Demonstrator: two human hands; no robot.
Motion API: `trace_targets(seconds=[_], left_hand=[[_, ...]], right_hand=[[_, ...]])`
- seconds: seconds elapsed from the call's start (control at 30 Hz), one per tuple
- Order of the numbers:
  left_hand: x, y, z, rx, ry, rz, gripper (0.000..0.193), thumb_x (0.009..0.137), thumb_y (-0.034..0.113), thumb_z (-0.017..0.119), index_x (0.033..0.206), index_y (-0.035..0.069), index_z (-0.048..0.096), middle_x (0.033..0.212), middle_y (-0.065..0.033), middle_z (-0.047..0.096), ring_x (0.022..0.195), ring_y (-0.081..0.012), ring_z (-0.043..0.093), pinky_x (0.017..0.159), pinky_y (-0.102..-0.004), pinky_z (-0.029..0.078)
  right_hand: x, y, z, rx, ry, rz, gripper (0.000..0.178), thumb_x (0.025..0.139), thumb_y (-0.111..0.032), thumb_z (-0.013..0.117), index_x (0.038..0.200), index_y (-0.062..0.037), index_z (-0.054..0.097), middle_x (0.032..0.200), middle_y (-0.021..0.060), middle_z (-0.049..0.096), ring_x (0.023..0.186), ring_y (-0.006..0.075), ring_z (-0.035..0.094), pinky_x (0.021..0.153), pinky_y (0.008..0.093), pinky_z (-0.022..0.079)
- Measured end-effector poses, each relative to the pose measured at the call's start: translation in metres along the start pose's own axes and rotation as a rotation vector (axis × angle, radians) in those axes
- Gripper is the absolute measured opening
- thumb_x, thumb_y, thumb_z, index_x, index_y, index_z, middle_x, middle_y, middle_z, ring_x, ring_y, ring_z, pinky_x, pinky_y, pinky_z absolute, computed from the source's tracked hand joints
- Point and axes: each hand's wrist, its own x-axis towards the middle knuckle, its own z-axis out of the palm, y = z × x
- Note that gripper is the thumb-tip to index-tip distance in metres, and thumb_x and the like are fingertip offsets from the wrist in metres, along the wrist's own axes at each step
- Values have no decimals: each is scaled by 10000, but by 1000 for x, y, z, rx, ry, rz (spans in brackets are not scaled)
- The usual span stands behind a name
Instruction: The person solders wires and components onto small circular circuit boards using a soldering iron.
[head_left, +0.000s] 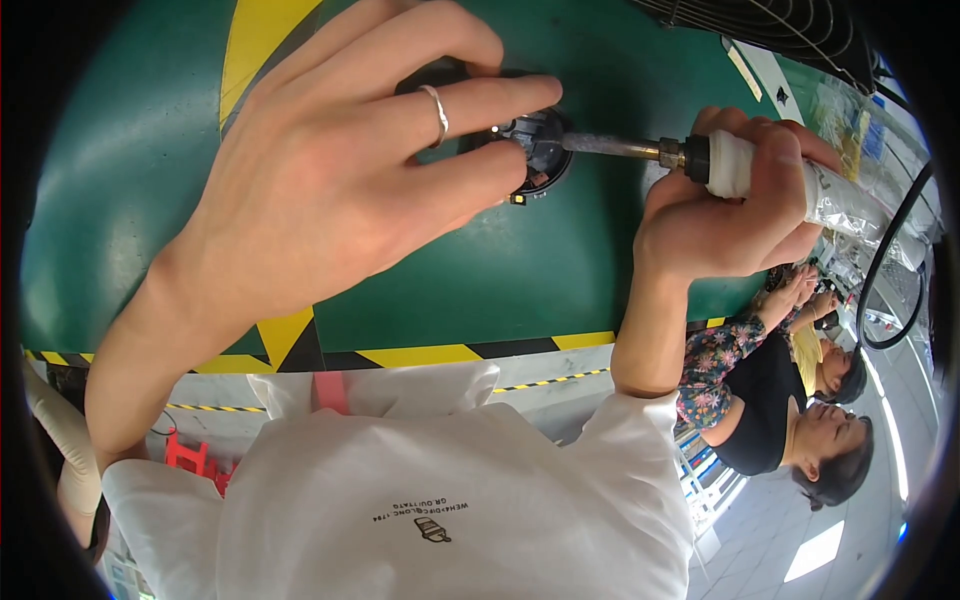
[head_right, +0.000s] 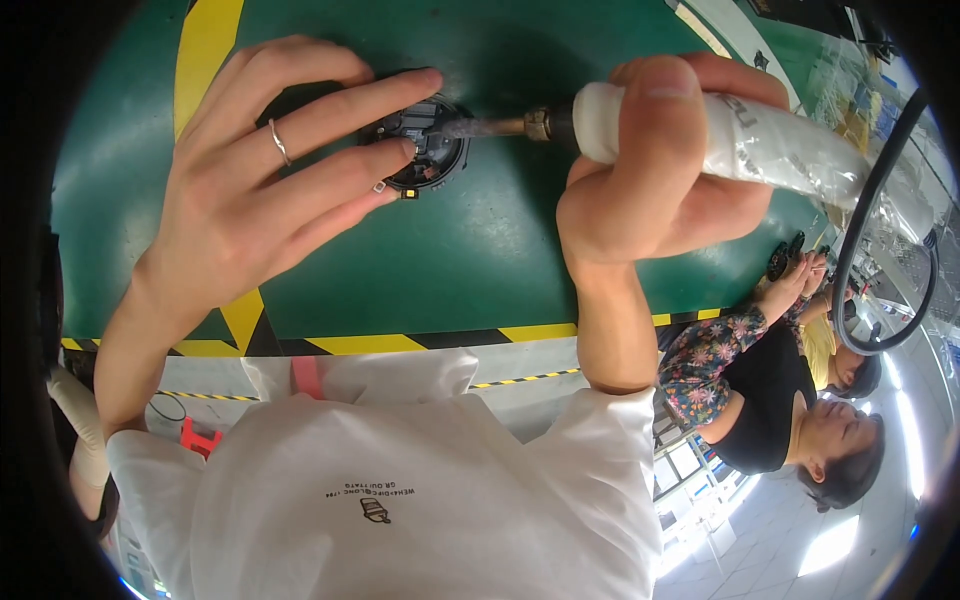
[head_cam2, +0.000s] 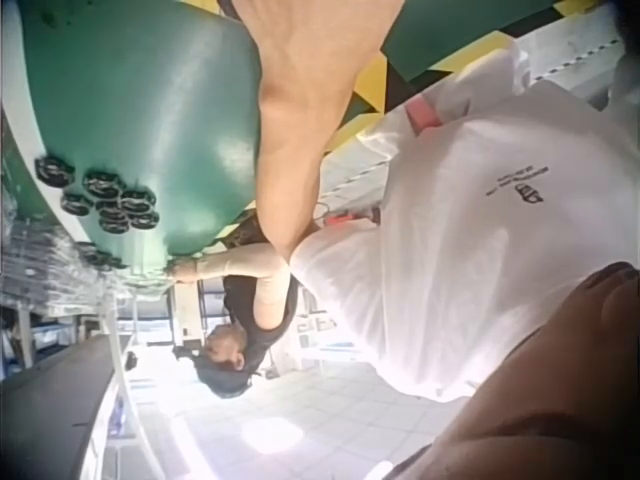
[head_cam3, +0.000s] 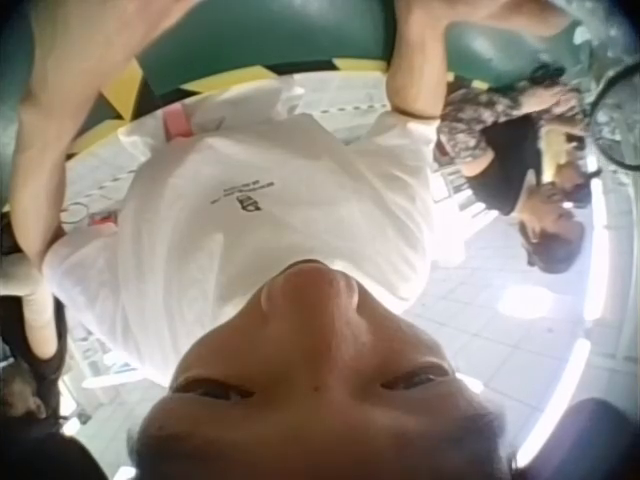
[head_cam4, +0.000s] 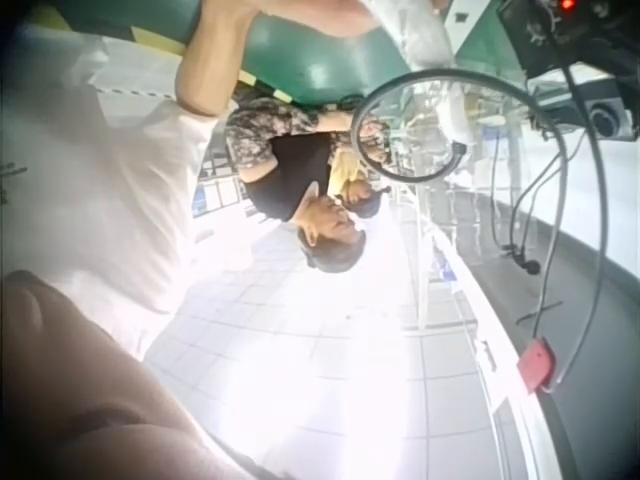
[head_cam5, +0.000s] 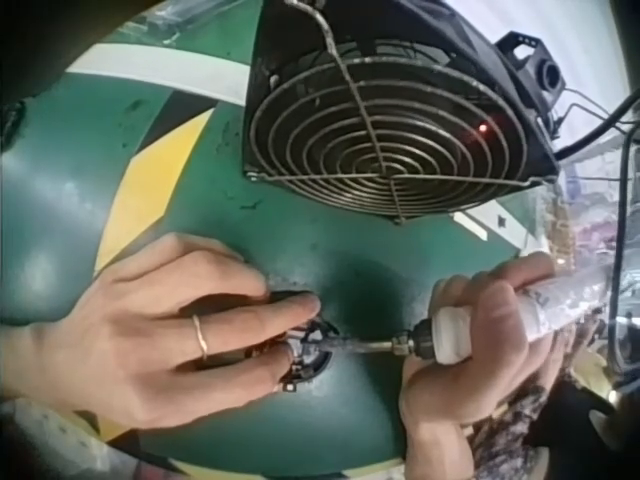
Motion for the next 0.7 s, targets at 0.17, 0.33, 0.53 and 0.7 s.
trace_targets(seconds=[0.17,0.33,0.53,0.7], left_hand=[[1,0,2,-120,59,-148,394,506,56,768,850,32,576,1016,-90,663,843,-268,546,724,-354,466],[0,-2,1,-166,64,-164,438,502,24,782,870,46,546,985,-66,666,823,-249,542,716,-340,462],[1,-1,3,-176,87,-161,435,500,28,780,878,39,566,948,-51,659,821,-238,546,706,-343,456],[0,-2,3,-171,89,-167,443,495,30,778,891,33,583,933,-47,653,818,-237,547,700,-344,452]], right_hand=[[-1,-2,6,28,48,6,121,757,-87,530,810,21,524,608,120,518,456,225,515,463,350,451],[-3,-3,10,74,16,42,148,751,-92,536,852,15,520,613,112,517,453,219,511,438,342,428],[-3,-5,18,46,119,30,207,723,-116,597,764,56,489,613,104,514,482,146,477,466,277,432],[-3,-3,16,84,80,39,200,725,-116,598,769,53,500,584,114,531,476,145,482,458,262,424]])
